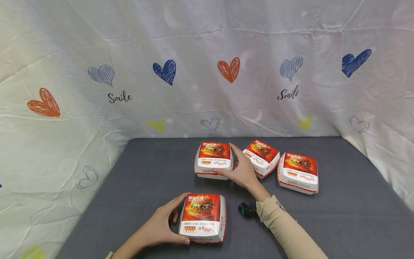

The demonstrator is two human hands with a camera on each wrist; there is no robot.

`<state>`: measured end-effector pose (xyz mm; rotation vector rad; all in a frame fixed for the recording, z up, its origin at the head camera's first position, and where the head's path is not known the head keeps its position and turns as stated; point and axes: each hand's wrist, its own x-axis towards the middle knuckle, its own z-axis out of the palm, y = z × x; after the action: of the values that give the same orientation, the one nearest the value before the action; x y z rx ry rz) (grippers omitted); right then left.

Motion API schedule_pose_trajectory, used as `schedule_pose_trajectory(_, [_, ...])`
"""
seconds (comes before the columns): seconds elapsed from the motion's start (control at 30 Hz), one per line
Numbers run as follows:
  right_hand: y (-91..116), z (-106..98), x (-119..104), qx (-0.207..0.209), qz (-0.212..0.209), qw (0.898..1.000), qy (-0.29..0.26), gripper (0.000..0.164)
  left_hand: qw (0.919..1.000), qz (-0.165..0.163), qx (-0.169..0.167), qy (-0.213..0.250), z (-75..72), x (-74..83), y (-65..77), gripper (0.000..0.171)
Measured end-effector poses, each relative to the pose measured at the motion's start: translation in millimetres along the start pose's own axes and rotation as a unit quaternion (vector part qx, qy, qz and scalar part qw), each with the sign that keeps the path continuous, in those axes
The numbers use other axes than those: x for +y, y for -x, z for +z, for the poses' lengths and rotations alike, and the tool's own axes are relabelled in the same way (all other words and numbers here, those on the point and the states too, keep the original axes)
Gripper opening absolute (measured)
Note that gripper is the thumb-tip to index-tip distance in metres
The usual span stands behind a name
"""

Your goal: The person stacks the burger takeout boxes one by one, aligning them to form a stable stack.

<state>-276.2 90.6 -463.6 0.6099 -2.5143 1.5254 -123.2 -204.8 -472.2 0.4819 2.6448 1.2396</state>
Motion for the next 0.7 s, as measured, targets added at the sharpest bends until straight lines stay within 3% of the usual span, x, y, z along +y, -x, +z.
schedule_pose_trajectory(0.33, [-3.0, -13.7, -15.0, 0.032, -0.016, 0.999, -0.029, 0.105, 0.9999, 0.009, 0.005, 0.003, 0.5, -3.0, 0.2, 0.123])
schedule_pose_trajectory(0.53, [-1.7, -21.5, -23.0, 0.023, -0.013, 0.998, -0.063, 0.105, 0.9999, 0.012, 0.006, 0.004, 0.3, -3.2, 0.2, 0.123])
schedule_pose_trajectory(0.7, [-2.2, -24.4, -28.9, 0.024, -0.028, 0.998, -0.056, 0.106, 0.9998, 0.02, 0.008, 0.003, 0.3, -2.7, 0.9, 0.122])
